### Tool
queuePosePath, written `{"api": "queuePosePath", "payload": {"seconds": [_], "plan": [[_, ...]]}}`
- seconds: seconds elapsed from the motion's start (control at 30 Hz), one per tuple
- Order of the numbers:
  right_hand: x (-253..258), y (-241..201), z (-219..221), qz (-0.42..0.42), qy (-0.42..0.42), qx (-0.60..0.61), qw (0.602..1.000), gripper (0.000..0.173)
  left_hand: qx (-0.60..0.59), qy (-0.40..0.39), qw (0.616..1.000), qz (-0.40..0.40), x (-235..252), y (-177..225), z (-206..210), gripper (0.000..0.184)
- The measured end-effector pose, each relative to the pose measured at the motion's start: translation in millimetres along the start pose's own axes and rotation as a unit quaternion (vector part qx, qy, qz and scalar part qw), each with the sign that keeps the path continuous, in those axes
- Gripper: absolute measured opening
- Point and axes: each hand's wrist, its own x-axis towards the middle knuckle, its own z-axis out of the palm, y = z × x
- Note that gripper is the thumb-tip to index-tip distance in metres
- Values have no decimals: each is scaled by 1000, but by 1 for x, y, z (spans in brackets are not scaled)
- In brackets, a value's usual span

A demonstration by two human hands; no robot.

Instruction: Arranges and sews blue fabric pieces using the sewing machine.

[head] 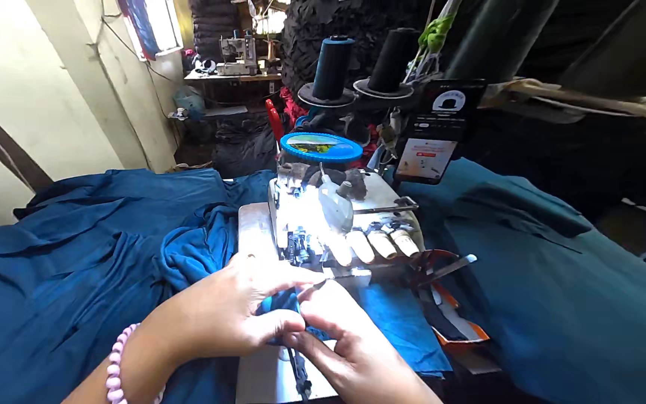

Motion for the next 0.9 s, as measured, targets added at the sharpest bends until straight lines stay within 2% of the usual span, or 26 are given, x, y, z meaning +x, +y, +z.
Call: {"api": "queuePosePath", "payload": {"seconds": [0.03, 0.1, 0.27, 0.33, 0.43, 0.57, 0.8, 0.9], "plan": [[-2, 6, 2, -7, -12, 4, 1000, 26, 12, -41, 999, -20, 1, 1, -4, 40], [-6, 20, 5, 18, -52, 51, 997, 25, 53, -87, 995, -18, 5, 3, -9, 29], [-29, 31, 15, 52, -52, 148, 986, 18, 26, -181, 982, 36, 14, 6, -5, 20], [-37, 33, 19, 68, -54, 172, 981, 18, 60, -199, 978, 31, 17, 4, -3, 17], [-36, 40, 24, 61, -36, 180, 981, 19, 202, -176, 963, 12, 20, -9, -2, 12], [-22, 51, 22, 47, -37, 171, 984, 19, 325, -147, 934, -27, 22, -17, -8, 18], [-17, 53, 21, 45, -41, 164, 984, 18, 335, -69, 937, 66, 12, 1, 9, 13], [-18, 55, 20, 39, -39, 158, 986, 19, 334, -66, 938, 73, 13, 2, 14, 11]]}}
